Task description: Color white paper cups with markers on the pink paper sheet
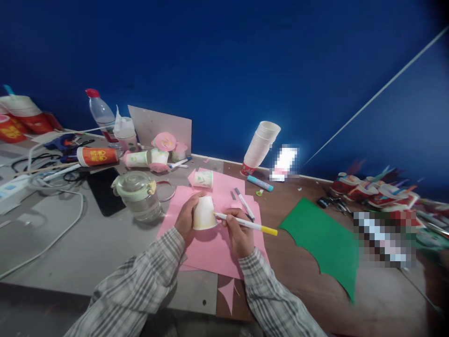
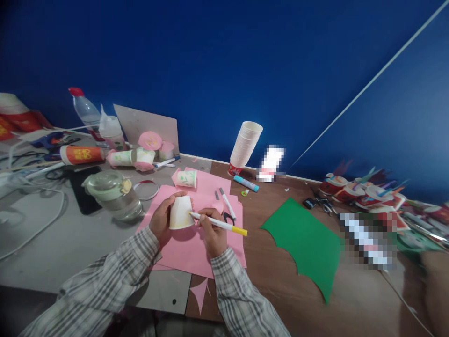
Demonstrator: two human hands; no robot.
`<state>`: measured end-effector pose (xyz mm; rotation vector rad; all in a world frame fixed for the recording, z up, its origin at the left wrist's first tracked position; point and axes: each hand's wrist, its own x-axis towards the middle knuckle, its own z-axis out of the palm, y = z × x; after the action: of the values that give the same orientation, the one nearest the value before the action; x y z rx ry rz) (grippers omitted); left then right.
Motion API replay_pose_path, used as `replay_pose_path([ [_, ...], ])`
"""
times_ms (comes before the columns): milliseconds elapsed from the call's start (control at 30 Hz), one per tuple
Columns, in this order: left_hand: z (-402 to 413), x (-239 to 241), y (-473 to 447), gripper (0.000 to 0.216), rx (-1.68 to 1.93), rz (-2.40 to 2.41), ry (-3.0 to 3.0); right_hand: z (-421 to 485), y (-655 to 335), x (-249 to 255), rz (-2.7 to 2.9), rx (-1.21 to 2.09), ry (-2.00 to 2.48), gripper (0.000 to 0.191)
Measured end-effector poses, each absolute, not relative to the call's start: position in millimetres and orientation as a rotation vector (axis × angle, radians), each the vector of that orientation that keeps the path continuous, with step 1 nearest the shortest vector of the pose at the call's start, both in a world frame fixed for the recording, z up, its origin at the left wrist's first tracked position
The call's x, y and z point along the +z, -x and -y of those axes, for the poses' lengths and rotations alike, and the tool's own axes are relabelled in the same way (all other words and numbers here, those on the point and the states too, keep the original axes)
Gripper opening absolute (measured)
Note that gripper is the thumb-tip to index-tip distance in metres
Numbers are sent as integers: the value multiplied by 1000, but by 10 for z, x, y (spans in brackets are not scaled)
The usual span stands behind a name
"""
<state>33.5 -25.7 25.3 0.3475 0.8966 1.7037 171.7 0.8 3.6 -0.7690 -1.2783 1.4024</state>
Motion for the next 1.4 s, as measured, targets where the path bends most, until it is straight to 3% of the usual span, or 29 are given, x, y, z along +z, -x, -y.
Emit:
replay_pose_path([
  [1400, 223, 242, -304, 40, 1719, -881, -284, 25, -1732, 121, 1239, 1492, 721, 9],
])
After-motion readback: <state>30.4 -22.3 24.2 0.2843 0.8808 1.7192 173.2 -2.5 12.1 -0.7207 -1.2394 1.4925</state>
